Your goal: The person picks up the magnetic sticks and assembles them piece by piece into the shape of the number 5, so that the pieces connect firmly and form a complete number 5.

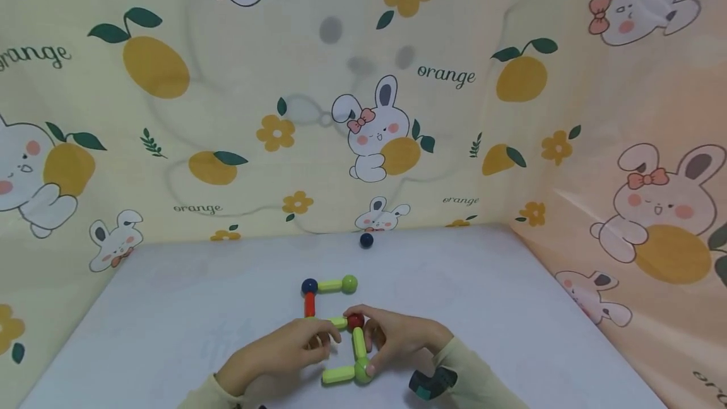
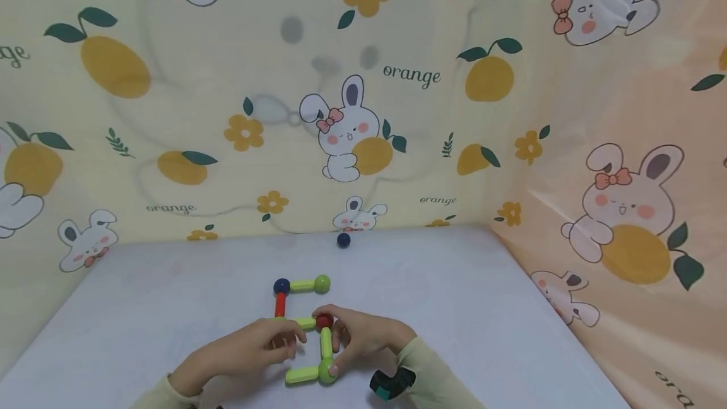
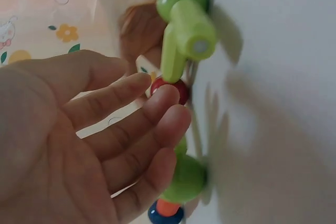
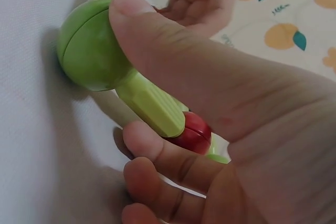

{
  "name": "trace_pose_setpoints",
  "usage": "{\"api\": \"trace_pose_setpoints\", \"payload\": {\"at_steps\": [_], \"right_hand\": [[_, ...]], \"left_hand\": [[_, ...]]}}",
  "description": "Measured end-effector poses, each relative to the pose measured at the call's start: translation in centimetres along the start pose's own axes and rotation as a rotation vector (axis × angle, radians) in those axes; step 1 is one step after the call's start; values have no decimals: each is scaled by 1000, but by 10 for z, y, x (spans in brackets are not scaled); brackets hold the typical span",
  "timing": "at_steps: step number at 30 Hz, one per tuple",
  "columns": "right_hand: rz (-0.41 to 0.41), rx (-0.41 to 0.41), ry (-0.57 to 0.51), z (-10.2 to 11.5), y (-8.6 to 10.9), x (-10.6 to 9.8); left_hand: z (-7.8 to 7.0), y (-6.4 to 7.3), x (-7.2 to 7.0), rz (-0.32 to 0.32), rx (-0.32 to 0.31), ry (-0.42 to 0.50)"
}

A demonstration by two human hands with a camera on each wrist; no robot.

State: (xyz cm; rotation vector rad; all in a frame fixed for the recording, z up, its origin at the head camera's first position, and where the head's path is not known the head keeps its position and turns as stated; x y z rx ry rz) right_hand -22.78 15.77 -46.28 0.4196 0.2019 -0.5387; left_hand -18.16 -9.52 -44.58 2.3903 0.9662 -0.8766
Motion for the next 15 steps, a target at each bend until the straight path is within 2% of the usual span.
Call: {"api": "trace_pose_setpoints", "payload": {"at_steps": [7,15], "right_hand": [[5,4,4,-2,-2,-1],[-3,2,12,-3,-1,-2]], "left_hand": [[1,-1,-18,-56,15,4],[3,-20,-39,-101,35,-8]]}}
Point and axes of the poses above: each hand's wrist, its own y-axis away from the middle knuckle, its own x-axis out of the palm, z = x × y, the point moved 1 cm from there along -y, towards the middle knuckle, and after that the axes turned 7 degrees about -y, right-handed, at the moved point
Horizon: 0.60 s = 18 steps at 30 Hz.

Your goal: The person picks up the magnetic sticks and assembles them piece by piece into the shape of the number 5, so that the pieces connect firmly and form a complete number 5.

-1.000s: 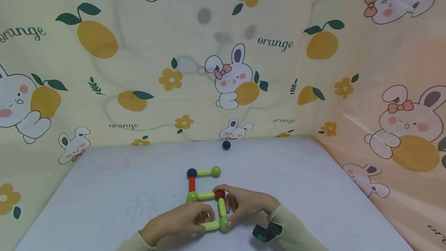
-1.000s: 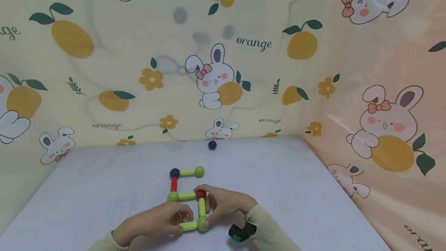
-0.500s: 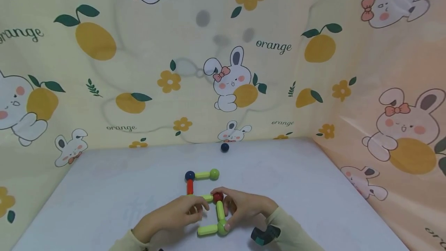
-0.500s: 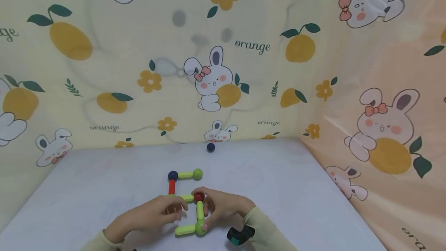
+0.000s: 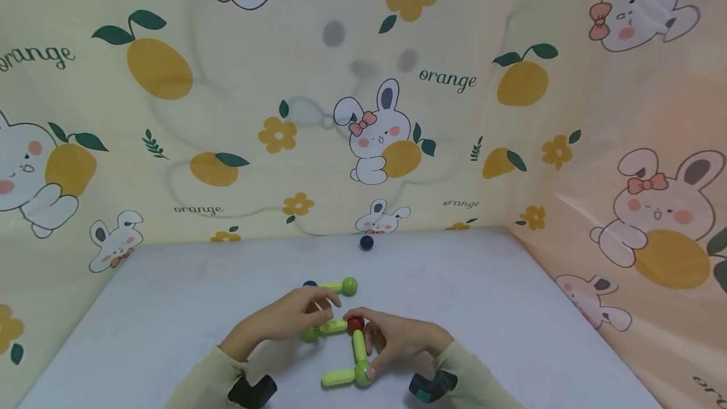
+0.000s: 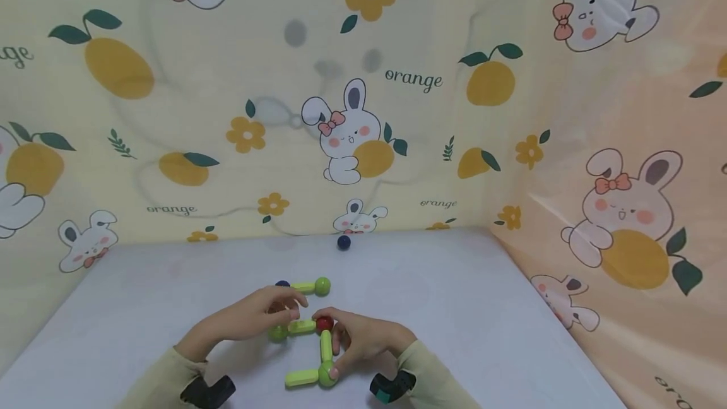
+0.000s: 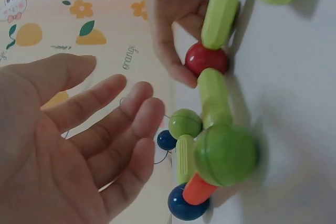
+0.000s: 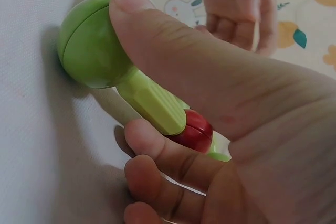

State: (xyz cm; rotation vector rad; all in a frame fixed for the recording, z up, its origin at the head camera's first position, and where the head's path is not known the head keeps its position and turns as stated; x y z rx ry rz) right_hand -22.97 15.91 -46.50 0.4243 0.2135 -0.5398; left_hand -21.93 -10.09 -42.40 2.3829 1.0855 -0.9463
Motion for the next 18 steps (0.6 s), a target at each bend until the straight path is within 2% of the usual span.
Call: {"api": "trace_pose_setpoints", "payload": {"at_steps": [7,18], "right_hand": [[2,-2,-7,1,0,1],[25,-29,-7,-1,-1,0]], "left_hand": [[3,-26,-10,-60,-70,26],[9,-76,-12,-151,-151,0]]}}
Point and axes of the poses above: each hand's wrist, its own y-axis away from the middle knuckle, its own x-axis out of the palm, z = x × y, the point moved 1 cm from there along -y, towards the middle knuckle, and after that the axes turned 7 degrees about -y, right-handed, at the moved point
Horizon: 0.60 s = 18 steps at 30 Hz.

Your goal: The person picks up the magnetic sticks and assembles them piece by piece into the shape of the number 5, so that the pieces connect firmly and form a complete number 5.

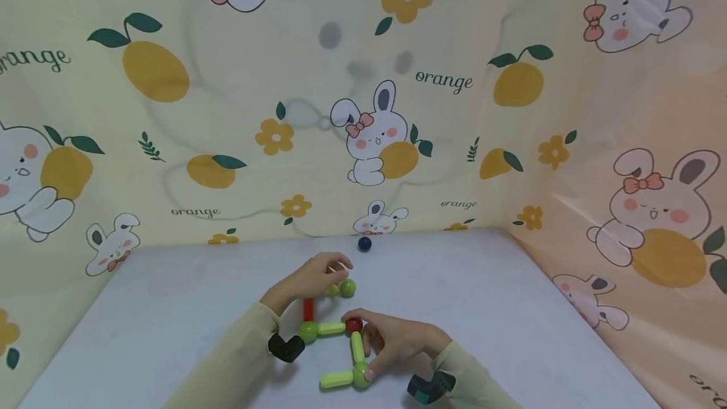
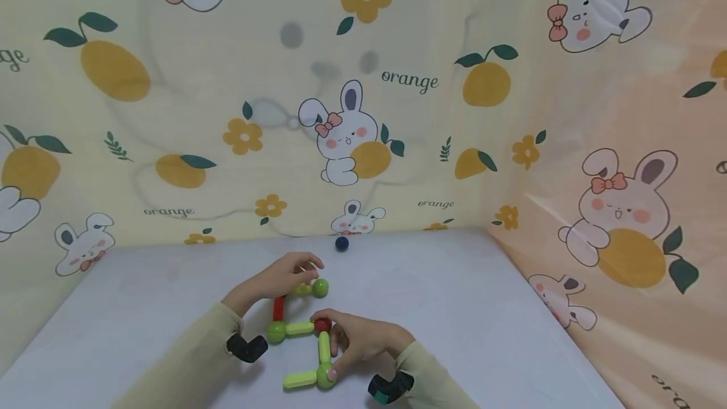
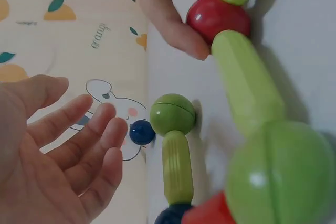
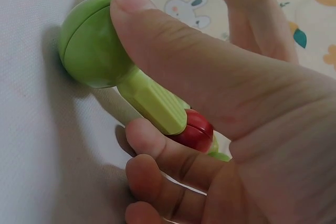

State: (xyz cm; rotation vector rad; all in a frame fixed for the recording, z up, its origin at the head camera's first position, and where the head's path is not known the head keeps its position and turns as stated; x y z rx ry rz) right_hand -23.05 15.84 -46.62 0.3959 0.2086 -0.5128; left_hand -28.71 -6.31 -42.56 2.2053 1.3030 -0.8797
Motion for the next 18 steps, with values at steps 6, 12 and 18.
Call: {"api": "trace_pose_setpoints", "payload": {"at_steps": [6,12,18], "right_hand": [[-3,-8,0,-2,0,0],[-7,-4,15,1,1,0],[-9,3,9,2,2,1]], "left_hand": [[-5,-25,4,-41,-30,21],[-4,-45,8,-49,-66,-39],[1,-66,10,-78,-159,-78]]}}
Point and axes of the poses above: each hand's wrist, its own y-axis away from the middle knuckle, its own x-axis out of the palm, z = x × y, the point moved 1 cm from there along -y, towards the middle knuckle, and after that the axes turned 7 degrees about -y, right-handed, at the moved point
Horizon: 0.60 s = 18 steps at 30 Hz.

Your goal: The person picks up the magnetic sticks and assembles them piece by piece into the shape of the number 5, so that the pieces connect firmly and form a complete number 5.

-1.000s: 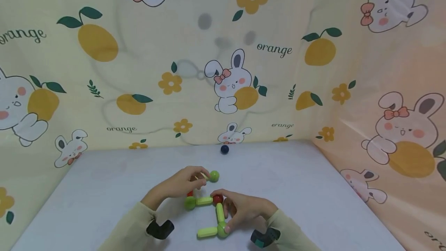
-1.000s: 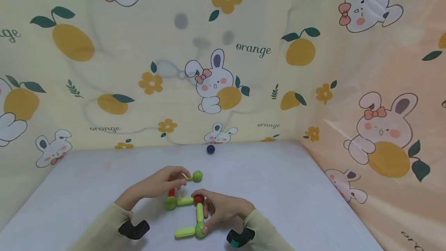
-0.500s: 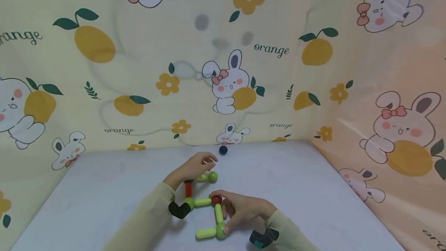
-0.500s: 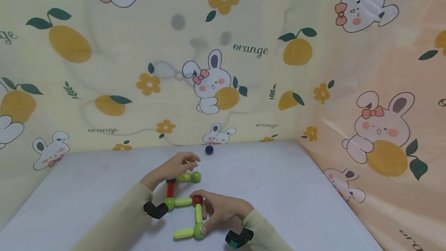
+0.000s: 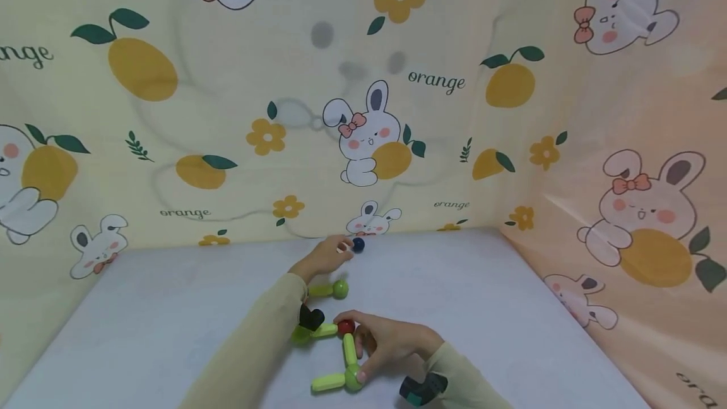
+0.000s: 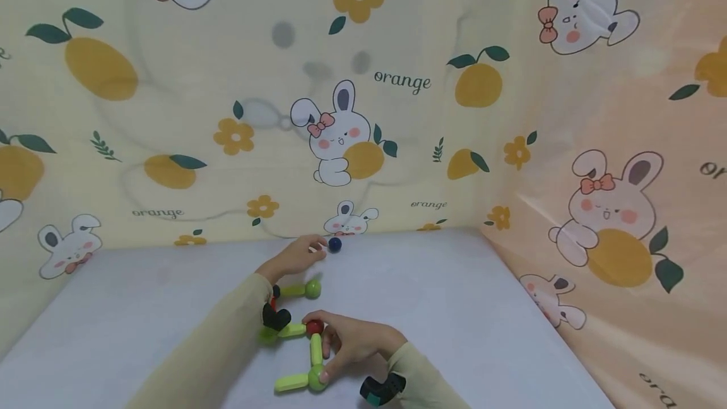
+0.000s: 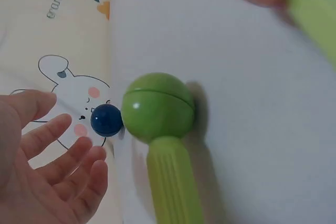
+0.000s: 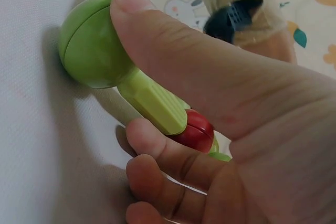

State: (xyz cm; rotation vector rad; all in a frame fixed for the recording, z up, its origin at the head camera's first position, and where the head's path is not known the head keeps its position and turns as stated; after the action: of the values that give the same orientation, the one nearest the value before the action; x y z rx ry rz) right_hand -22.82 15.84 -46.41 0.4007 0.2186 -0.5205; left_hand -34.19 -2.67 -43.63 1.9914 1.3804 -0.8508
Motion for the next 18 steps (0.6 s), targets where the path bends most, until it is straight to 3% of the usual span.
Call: {"api": "trace_pose_setpoints", "payload": {"at_steps": [5,12,18], "right_hand": [[4,2,6,0,0,-1],[24,-17,1,-2,-1,-1],[24,-13,-21,-2,0,-1]], "left_hand": [[-1,-18,6,-22,-11,12],[-3,-34,12,-17,28,-63],[-6,-35,20,57,27,-119]]}}
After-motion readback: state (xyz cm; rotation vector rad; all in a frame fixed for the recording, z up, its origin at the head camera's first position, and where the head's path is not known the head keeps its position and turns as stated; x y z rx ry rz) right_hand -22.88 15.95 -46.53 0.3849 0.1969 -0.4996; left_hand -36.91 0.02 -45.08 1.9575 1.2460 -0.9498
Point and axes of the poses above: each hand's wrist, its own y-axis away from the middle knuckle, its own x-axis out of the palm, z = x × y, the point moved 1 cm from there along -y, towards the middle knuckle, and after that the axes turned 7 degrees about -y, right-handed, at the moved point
